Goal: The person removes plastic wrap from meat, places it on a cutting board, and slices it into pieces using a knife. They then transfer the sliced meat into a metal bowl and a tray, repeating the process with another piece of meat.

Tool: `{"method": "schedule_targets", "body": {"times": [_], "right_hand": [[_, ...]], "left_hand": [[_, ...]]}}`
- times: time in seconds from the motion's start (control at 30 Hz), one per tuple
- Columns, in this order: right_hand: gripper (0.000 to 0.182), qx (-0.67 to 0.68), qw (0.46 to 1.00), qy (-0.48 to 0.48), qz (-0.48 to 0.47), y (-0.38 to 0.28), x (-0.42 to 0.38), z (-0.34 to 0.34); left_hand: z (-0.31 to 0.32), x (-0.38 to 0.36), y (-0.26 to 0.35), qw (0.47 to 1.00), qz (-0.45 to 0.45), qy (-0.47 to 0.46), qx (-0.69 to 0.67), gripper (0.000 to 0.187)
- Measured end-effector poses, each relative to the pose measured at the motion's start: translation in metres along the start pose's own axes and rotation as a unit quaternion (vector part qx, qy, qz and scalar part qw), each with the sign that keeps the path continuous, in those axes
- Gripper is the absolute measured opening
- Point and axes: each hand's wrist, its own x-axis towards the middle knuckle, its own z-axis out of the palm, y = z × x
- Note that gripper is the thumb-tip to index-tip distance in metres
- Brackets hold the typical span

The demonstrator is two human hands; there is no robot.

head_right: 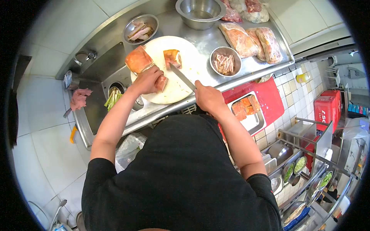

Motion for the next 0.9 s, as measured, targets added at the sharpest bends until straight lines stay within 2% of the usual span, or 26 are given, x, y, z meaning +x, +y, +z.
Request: {"method": "schedule_targets", "body": {"times": [0.03, 0.07, 0.13, 0.17, 0.2, 0.23, 0.27, 0.33, 0.37, 0.4, 0.47, 0.53, 0.6, 0.67, 0.7, 0.73, 0.77, 0.8, 0.87, 0.9], "right_hand": [[0.025, 0.020, 1.000, 0.015, 0.007, 0.000, 0.003, 0.000], [0.025, 0.040, 0.999, 0.028, 0.015, 0.000, 0.004, 0.001], [0.027, 0.069, 0.997, 0.033, 0.022, 0.008, -0.012, -0.012], [0.028, 0.095, 0.994, 0.039, 0.028, 0.017, -0.021, -0.017], [0.028, 0.100, 0.994, 0.038, 0.029, 0.031, -0.027, -0.015], [0.029, 0.105, 0.993, 0.041, 0.032, 0.047, -0.035, -0.012], [0.030, 0.108, 0.993, 0.043, 0.035, 0.060, -0.042, -0.011], [0.030, 0.122, 0.989, 0.048, 0.062, 0.074, -0.055, -0.009], [0.030, 0.134, 0.985, 0.056, 0.090, 0.079, -0.061, -0.009], [0.030, 0.135, 0.985, 0.055, 0.091, 0.086, -0.065, -0.008], [0.031, 0.133, 0.982, 0.073, 0.109, 0.094, -0.074, -0.004], [0.035, 0.130, 0.979, 0.077, 0.135, 0.092, -0.083, -0.003], [0.024, 0.173, 0.968, 0.129, 0.132, 0.098, -0.093, 0.009], [0.026, 0.187, 0.959, 0.144, 0.158, 0.095, -0.108, 0.017], [0.027, 0.207, 0.947, 0.155, 0.192, 0.091, -0.118, 0.019], [0.029, 0.227, 0.933, 0.166, 0.225, 0.086, -0.127, 0.021], [0.031, 0.231, 0.925, 0.163, 0.253, 0.081, -0.138, 0.022], [0.031, 0.236, 0.921, 0.166, 0.262, 0.077, -0.149, 0.025], [0.029, 0.236, 0.903, 0.151, 0.326, 0.072, -0.174, 0.036], [0.027, 0.279, 0.879, 0.170, 0.349, 0.077, -0.189, 0.055]], "left_hand": [[-0.013, 0.004, 0.005, 0.997, -0.042, -0.066, -0.006, 0.071], [-0.013, 0.006, 0.001, 0.997, -0.043, -0.069, -0.003, 0.071], [-0.005, 0.008, -0.014, 0.977, -0.099, -0.023, -0.189, 0.071], [0.010, 0.008, -0.023, 0.977, -0.099, -0.025, -0.185, 0.071], [0.033, 0.004, -0.032, 0.863, -0.118, -0.011, -0.491, 0.072], [0.047, -0.003, -0.037, 0.655, -0.127, 0.007, -0.744, 0.073], [0.050, -0.010, -0.033, 0.655, -0.132, 0.007, -0.744, 0.073], [0.053, -0.017, -0.022, 0.395, -0.047, 0.004, -0.918, 0.076], [0.059, -0.015, -0.024, 0.361, -0.026, 0.008, -0.932, 0.079], [0.059, -0.011, -0.024, 0.361, -0.028, 0.007, -0.932, 0.079], [0.059, -0.005, -0.024, 0.323, 0.077, -0.064, -0.941, 0.080], [0.054, -0.003, -0.023, 0.342, 0.057, -0.062, -0.936, 0.079], [0.043, 0.000, -0.019, 0.362, 0.038, -0.066, -0.929, 0.079], [0.029, -0.001, -0.008, 0.465, -0.013, -0.009, -0.885, 0.073], [0.029, 0.002, -0.009, 0.467, -0.013, -0.021, -0.884, 0.073], [0.027, 0.004, -0.010, 0.661, -0.070, 0.020, -0.747, 0.071], [0.026, 0.007, -0.012, 0.816, -0.117, 0.062, -0.563, 0.070], [0.023, 0.007, -0.007, 0.819, -0.112, 0.052, -0.560, 0.070], [0.020, 0.005, 0.005, 0.939, -0.088, 0.086, -0.322, 0.067], [0.029, 0.008, 0.005, 0.918, -0.078, 0.069, -0.382, 0.066]]}}
